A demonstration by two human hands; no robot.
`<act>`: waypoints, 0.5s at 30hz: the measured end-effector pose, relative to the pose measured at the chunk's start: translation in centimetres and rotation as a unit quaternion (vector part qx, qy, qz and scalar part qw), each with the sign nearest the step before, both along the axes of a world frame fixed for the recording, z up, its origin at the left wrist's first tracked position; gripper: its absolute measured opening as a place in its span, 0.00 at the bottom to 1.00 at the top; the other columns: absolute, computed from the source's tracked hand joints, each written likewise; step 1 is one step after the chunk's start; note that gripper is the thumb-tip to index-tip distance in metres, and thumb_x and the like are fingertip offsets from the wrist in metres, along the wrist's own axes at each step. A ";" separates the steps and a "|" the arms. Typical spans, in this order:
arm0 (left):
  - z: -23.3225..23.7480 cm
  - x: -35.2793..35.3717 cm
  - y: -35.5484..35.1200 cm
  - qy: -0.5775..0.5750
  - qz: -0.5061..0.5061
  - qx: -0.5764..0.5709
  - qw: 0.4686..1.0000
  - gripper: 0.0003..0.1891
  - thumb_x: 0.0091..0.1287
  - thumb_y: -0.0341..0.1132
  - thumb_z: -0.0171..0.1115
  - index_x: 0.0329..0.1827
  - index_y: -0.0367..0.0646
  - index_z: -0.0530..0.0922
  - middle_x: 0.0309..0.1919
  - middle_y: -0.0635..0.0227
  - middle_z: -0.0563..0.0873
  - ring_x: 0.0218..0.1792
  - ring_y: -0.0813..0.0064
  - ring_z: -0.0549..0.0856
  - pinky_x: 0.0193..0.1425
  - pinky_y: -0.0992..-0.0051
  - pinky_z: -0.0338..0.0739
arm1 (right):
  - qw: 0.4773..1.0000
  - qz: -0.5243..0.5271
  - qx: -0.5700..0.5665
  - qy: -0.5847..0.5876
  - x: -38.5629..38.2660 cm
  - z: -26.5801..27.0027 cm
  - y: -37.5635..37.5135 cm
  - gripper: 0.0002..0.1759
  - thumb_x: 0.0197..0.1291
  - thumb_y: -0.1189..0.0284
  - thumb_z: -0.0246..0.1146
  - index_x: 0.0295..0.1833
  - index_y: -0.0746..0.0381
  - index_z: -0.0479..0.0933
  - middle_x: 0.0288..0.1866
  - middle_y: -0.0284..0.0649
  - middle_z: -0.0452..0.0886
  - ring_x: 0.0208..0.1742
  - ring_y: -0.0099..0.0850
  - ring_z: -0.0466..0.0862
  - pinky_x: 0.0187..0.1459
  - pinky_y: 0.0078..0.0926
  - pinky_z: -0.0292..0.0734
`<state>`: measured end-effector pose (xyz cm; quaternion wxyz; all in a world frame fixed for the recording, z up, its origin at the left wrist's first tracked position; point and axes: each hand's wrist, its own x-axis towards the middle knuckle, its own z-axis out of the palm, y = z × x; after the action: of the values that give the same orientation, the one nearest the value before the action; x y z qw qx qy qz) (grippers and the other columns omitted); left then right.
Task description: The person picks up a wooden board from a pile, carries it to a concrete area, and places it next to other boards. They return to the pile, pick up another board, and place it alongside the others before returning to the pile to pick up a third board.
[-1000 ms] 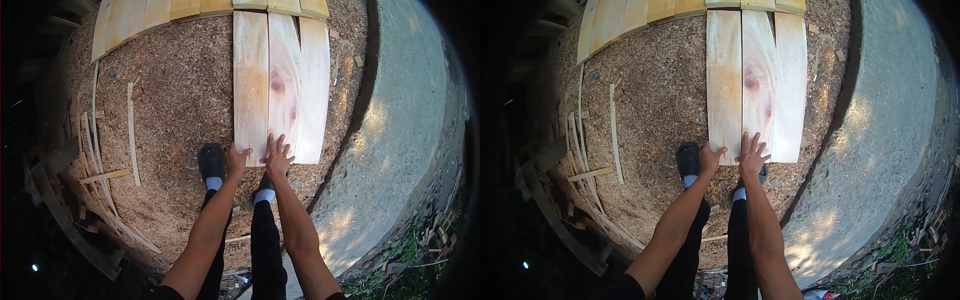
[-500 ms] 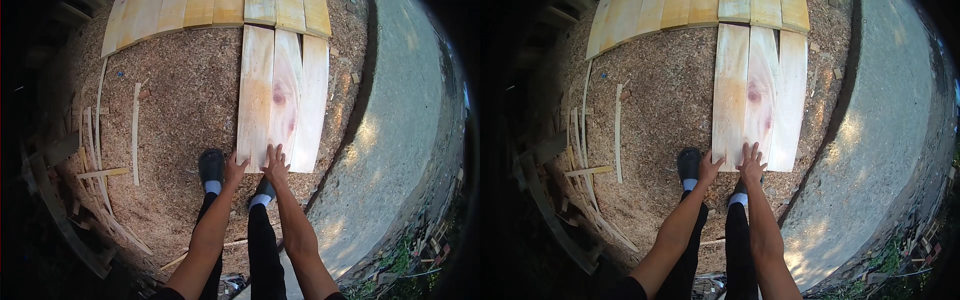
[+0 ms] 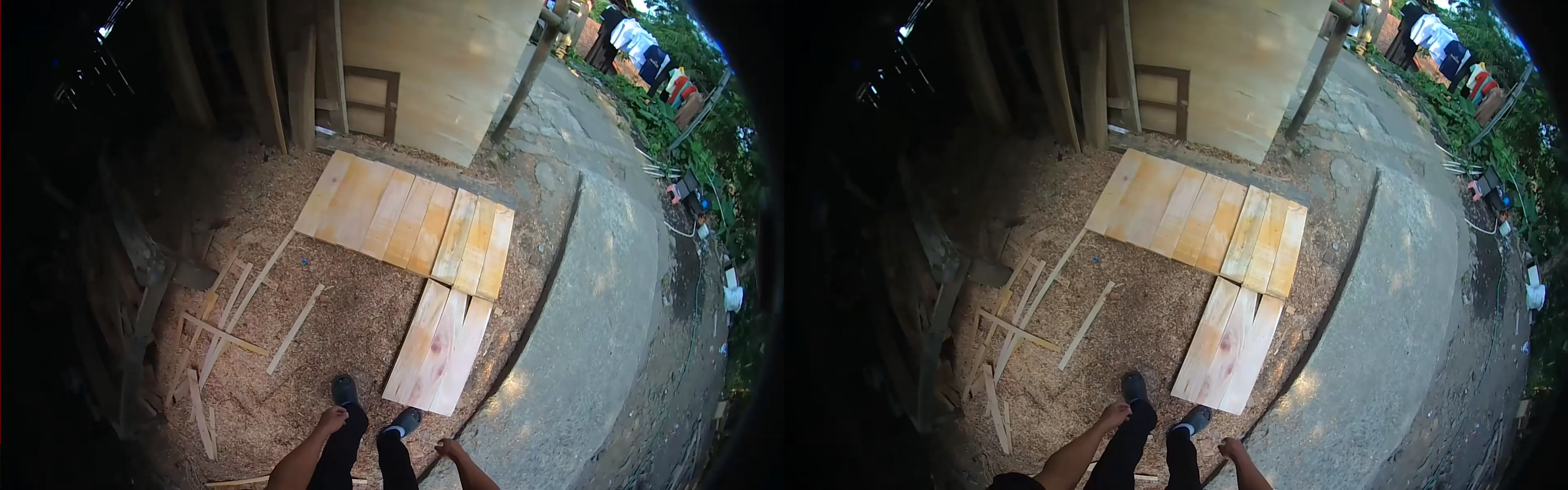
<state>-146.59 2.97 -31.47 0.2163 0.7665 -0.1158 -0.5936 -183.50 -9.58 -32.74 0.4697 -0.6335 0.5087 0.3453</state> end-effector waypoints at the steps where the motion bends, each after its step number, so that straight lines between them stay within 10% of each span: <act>1: 2.8 1.1 0.6 0.002 0.029 0.026 0.999 0.16 0.60 0.39 0.54 0.47 0.39 0.74 0.37 0.61 0.81 0.35 0.70 0.82 0.40 0.73 0.75 | 1.000 0.022 -0.012 -0.009 -0.1 2.2 -1.5 0.23 0.49 0.58 0.56 0.49 0.58 0.74 0.45 0.49 0.77 0.48 0.45 0.76 0.49 0.36 0.70; 6: 11.5 6.4 2.6 -0.029 0.051 0.032 0.998 0.14 0.60 0.37 0.52 0.46 0.38 0.74 0.37 0.61 0.81 0.33 0.71 0.82 0.38 0.73 0.75 | 0.986 -0.068 -0.153 -0.003 3.0 13.0 -8.0 0.17 0.51 0.63 0.56 0.41 0.63 0.77 0.35 0.44 0.81 0.35 0.36 0.81 0.37 0.29 0.76; 10: 16.3 10.6 3.5 -0.032 0.105 -0.046 0.993 0.13 0.61 0.36 0.51 0.44 0.38 0.74 0.38 0.59 0.81 0.34 0.71 0.82 0.38 0.72 0.76 | 0.939 -0.322 -0.059 -0.110 9.8 18.4 -11.8 0.16 0.56 0.72 0.51 0.49 0.67 0.69 0.32 0.44 0.80 0.27 0.32 0.81 0.24 0.28 0.77; 15: 22.2 15.0 5.3 -0.022 0.231 -0.107 0.967 0.14 0.59 0.40 0.53 0.40 0.38 0.76 0.33 0.60 0.82 0.30 0.72 0.83 0.34 0.74 0.77 | 0.912 -0.338 -0.023 -0.231 21.3 24.1 -12.9 0.18 0.59 0.67 0.53 0.51 0.67 0.66 0.36 0.48 0.79 0.29 0.35 0.81 0.24 0.28 0.76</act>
<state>-131.57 8.30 -9.24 0.4257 0.7577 -0.0030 -0.4946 -162.25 -22.48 -8.66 0.6481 -0.4961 0.5778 -0.0019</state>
